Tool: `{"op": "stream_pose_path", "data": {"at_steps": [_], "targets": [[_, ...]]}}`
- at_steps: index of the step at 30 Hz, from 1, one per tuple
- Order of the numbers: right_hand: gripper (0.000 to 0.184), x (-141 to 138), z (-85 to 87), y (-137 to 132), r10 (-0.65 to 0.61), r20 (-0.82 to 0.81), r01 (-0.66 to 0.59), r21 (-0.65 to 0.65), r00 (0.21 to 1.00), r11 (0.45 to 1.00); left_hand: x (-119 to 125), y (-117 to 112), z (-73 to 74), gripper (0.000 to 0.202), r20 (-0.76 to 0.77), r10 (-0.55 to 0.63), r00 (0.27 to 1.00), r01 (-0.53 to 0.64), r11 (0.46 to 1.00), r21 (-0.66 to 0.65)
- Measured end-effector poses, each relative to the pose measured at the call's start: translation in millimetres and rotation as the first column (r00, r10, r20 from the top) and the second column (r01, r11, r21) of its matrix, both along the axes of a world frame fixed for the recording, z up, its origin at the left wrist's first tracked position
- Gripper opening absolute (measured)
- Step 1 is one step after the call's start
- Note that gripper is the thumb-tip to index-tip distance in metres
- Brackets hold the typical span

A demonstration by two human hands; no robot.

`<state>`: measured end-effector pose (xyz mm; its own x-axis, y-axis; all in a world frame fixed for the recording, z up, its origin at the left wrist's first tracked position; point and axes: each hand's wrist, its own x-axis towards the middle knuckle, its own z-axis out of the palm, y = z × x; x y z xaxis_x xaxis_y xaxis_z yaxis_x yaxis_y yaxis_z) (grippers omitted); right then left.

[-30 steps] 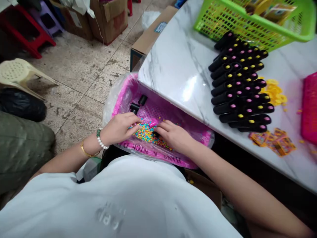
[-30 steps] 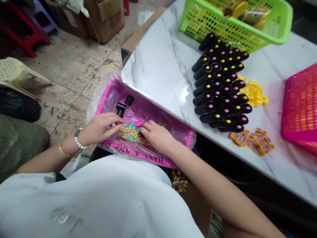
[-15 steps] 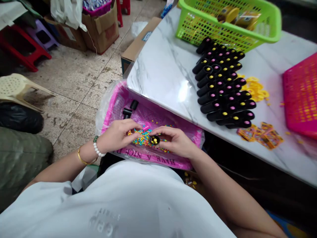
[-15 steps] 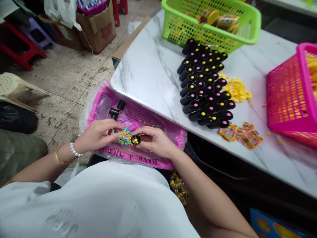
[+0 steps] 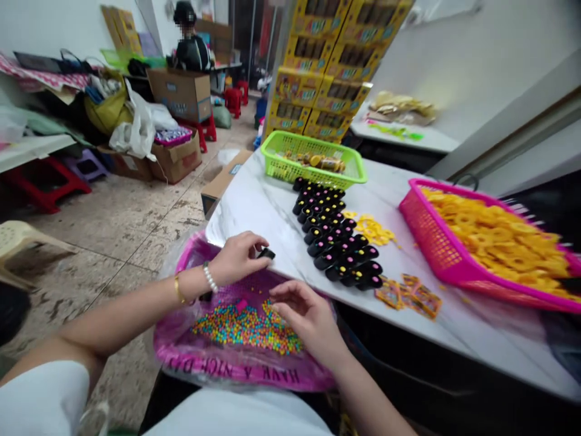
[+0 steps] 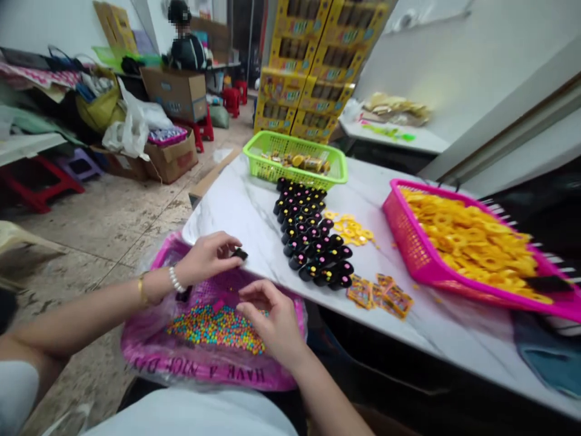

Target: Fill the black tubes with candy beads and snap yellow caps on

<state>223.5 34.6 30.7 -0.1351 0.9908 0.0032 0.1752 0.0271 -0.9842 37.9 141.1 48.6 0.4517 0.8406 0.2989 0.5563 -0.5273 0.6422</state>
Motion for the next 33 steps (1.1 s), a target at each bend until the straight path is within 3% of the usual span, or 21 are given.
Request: {"op": "stream_pose_path", "data": {"at_steps": [3,5,10,14,18,21,24,28,30,33], "targets": [[0.007,7.0,3.2,-9.3,-0.004,0.070,0.001,0.035,0.998,0.999,30.4,48.5,4.7,0.005,-0.066,0.002,0.998,0.000,1.000,0.019],[0.009,8.5,0.7,-11.8,-0.003,0.114,-0.005,0.068,0.993,0.998,46.8,65.5,3.3,0.002,-0.090,-0.034,0.995,0.037,0.999,0.029],[0.016,17.1,-6.4,9.2,-0.138,0.164,0.119,0.123,0.977,0.985,60.8,63.2,-8.9,0.008,-0.051,0.033,0.998,-0.031,0.999,0.044],[0.016,27.0,-4.5,27.4,-0.105,0.109,0.106,-0.002,0.988,0.994,53.3,70.8,-13.0,0.015,0.026,0.128,0.992,-0.129,0.991,0.048],[0.022,24.0,-3.2,26.8,-0.146,0.093,0.149,-0.024,0.985,0.989,46.6,128.7,-7.7,0.030,0.044,0.260,0.965,-0.262,0.964,0.043],[0.024,20.6,-7.0,21.4,-0.139,0.136,0.139,0.007,0.981,0.990,43.3,183.1,4.4,0.031,-0.027,0.205,0.978,-0.204,0.979,0.020],[0.023,21.1,-13.8,19.0,-0.109,0.234,0.094,0.076,0.966,0.993,42.8,216.6,16.0,0.026,-0.099,0.119,0.988,-0.117,0.993,0.022],[0.023,20.6,-17.5,18.2,-0.102,0.285,0.075,0.103,0.953,0.992,48.5,222.2,13.0,0.031,-0.139,0.007,0.990,-0.006,1.000,0.007],[0.023,18.4,-16.7,18.5,-0.126,0.271,0.104,0.091,0.954,0.990,51.2,215.9,6.5,0.034,-0.125,-0.045,0.991,0.042,0.999,-0.027],[0.023,15.0,-18.0,21.2,-0.182,0.184,0.182,0.017,0.966,0.983,52.4,199.9,-2.2,0.054,-0.073,-0.075,0.994,0.069,0.994,-0.091]]}}
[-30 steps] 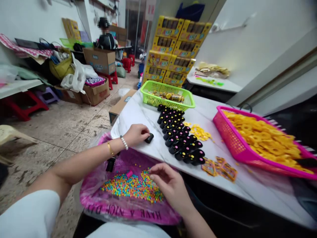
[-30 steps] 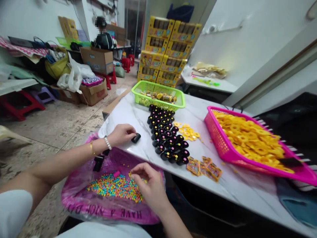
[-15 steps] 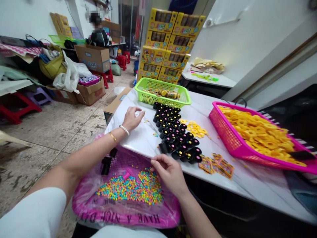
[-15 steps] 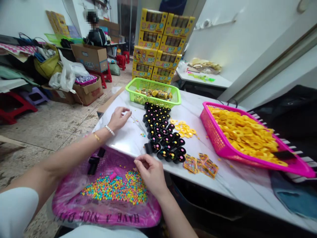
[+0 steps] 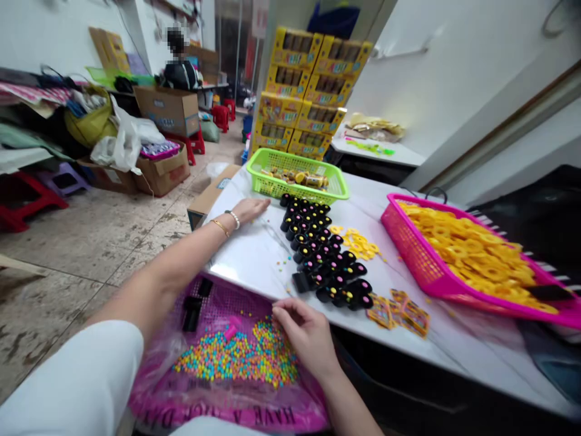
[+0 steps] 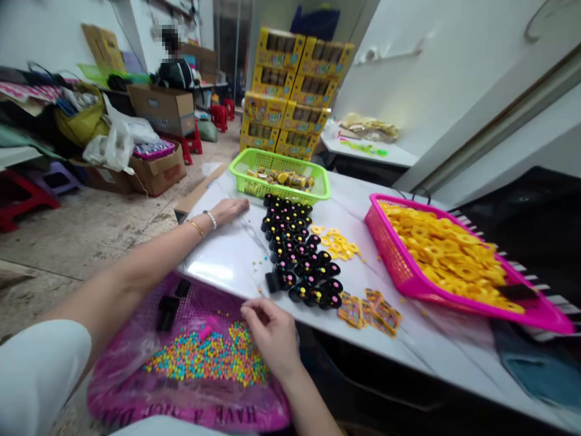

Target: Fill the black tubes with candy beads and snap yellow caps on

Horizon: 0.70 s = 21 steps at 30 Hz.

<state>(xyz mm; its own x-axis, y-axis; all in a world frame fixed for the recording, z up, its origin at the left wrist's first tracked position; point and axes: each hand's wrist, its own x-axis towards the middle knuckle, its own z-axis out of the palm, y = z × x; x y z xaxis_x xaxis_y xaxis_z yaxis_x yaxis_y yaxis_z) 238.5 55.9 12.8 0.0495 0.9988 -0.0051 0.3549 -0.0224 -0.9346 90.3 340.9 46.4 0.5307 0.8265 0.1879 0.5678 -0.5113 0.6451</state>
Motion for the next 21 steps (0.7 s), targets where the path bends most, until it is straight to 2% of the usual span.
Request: {"op": "stream_pose_path", "data": {"at_steps": [2,5,7,9,11,13,15,17,19,21], "targets": [[0.024,-1.3,-2.4,1.4,-0.033,-0.083,0.029,-0.051,0.996,0.998,-1.9,-20.4,-2.5,0.060,0.042,-0.002,0.999,0.003,1.000,-0.028],[0.025,-1.1,-3.0,0.5,-0.028,-0.126,0.023,-0.045,0.992,0.999,-10.2,-69.6,0.1,0.058,0.099,-0.031,0.995,0.035,0.999,-0.038],[0.025,0.4,-0.9,-1.0,-0.013,-0.119,0.010,-0.023,0.993,1.000,-19.9,-104.6,4.1,0.053,0.186,-0.115,0.976,0.120,0.993,-0.018],[0.025,2.2,1.8,-2.0,-0.004,-0.117,0.002,-0.023,0.993,1.000,-32.8,-127.3,8.7,0.048,0.280,-0.205,0.938,0.200,0.979,0.049],[0.025,3.4,3.5,-2.1,0.003,-0.120,-0.007,-0.033,0.993,0.999,-47.5,-130.1,13.8,0.046,0.304,-0.231,0.924,0.216,0.973,0.081],[0.026,3.5,3.3,-1.4,0.005,-0.124,-0.010,-0.042,0.992,0.999,-60.3,-115.4,17.3,0.044,0.246,-0.186,0.951,0.175,0.982,0.068],[0.027,2.7,1.2,-0.3,-0.002,-0.130,-0.003,-0.039,0.991,0.999,-66.9,-95.3,15.9,0.049,0.108,-0.101,0.989,0.097,0.994,0.042],[0.026,1.9,-1.7,0.6,-0.014,-0.127,0.012,-0.020,0.992,1.000,-65.1,-84.4,8.2,0.050,-0.037,-0.056,0.998,0.057,0.998,0.029],[0.024,1.7,-4.1,1.2,-0.016,-0.109,0.017,0.002,0.994,1.000,-57.4,-91.8,-3.0,0.051,-0.141,-0.097,0.985,0.105,0.993,0.051],[0.022,2.5,-4.8,1.3,-0.012,-0.099,0.014,0.014,0.995,1.000,-49.8,-116.2,-12.4,0.061,-0.192,-0.192,0.962,0.212,0.973,0.090]]}}
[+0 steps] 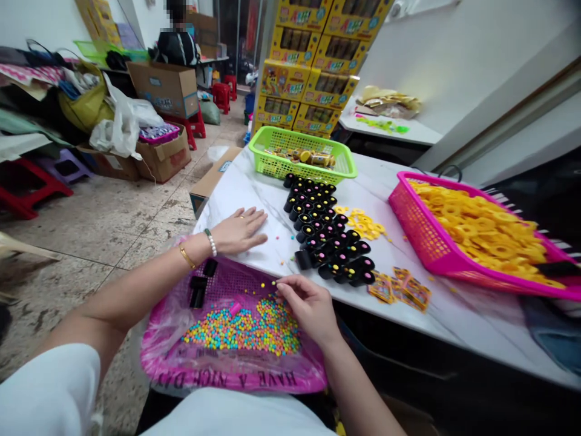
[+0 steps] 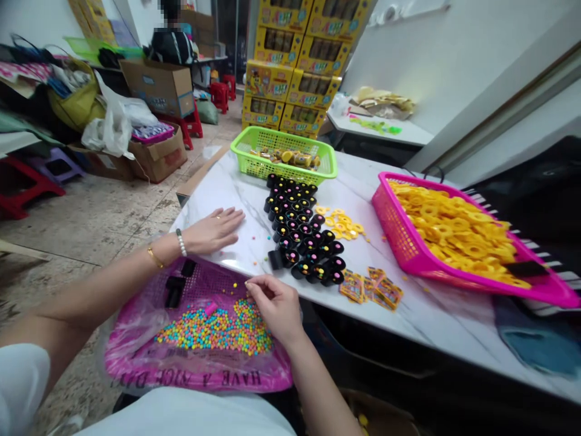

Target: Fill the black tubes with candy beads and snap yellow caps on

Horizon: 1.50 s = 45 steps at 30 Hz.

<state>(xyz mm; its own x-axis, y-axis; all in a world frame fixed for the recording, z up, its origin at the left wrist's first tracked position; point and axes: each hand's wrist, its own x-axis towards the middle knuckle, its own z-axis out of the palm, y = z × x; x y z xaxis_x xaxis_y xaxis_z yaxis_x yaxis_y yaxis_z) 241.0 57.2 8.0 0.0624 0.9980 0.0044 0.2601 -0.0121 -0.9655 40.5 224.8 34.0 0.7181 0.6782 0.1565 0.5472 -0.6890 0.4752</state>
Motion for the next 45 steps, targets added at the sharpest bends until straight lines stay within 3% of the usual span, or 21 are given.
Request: {"op": "stream_pose_path", "data": {"at_steps": [3,6,8,11,13,15,17,19,30,32,35,38,41,45], "targets": [[0.021,1.7,0.7,-0.1,0.008,0.011,-0.009,0.013,1.000,1.000,1.5,-46.1,-2.0,0.074,0.048,-0.174,0.984,0.174,0.985,0.012],[0.022,1.3,0.2,-1.2,0.016,0.013,-0.016,0.012,1.000,1.000,-2.9,-71.2,10.1,0.062,0.271,-0.266,0.925,0.301,0.949,-0.097],[0.024,-0.4,-1.0,-3.2,-0.012,0.003,0.012,0.021,1.000,1.000,0.4,-69.5,19.7,0.047,0.381,-0.195,0.904,0.263,0.955,-0.135],[0.023,-2.0,-0.8,-8.1,-0.163,0.110,0.146,0.149,0.981,0.978,21.0,-48.5,25.7,0.034,0.358,-0.089,0.930,0.108,0.994,-0.035],[0.020,-0.3,2.3,-11.1,-0.318,0.279,0.226,0.316,0.906,0.921,40.0,-32.6,22.5,0.028,0.266,-0.103,0.958,0.096,0.995,0.039],[0.020,3.7,6.9,-12.5,-0.451,0.427,0.239,0.463,0.784,0.854,56.9,-22.6,16.1,0.025,0.193,-0.128,0.973,0.119,0.991,0.059],[0.021,8.4,11.0,-11.5,-0.520,0.502,0.227,0.532,0.691,0.816,67.7,-20.2,9.8,0.025,0.188,-0.131,0.973,0.122,0.991,0.057],[0.019,12.1,12.8,-8.9,-0.530,0.522,0.224,0.538,0.668,0.813,71.6,-23.6,5.4,0.019,0.235,-0.119,0.965,0.110,0.993,0.054],[0.018,11.7,9.3,-19.7,-0.447,0.498,0.198,0.474,0.743,0.858,42.3,-57.8,7.6,0.007,0.309,-0.259,0.915,0.251,0.966,0.066],[0.027,10.2,10.9,-22.4,-0.382,0.482,0.153,0.448,0.789,0.881,35.9,-65.1,10.6,0.009,0.308,-0.296,0.904,0.279,0.955,0.097],[0.023,6.7,10.9,-25.1,-0.234,0.419,0.072,0.367,0.877,0.927,29.4,-69.5,16.1,0.019,0.327,-0.352,0.877,0.348,0.935,0.072],[0.019,4.4,7.2,-28.5,-0.090,0.250,0.031,0.232,0.964,0.972,29.1,-59.8,19.2,0.026,0.395,-0.203,0.896,0.228,0.974,-0.016],[0.020,6.3,4.9,-31.8,-0.042,0.165,0.003,0.230,0.985,0.973,36.5,-39.6,16.9,0.021,0.379,-0.057,0.924,0.080,0.996,-0.044],[0.020,13.4,11.3,-29.8,-0.034,0.168,0.001,0.191,0.985,0.982,53.3,-20.7,11.2,0.024,0.242,-0.211,0.947,0.211,0.977,0.027]]}}
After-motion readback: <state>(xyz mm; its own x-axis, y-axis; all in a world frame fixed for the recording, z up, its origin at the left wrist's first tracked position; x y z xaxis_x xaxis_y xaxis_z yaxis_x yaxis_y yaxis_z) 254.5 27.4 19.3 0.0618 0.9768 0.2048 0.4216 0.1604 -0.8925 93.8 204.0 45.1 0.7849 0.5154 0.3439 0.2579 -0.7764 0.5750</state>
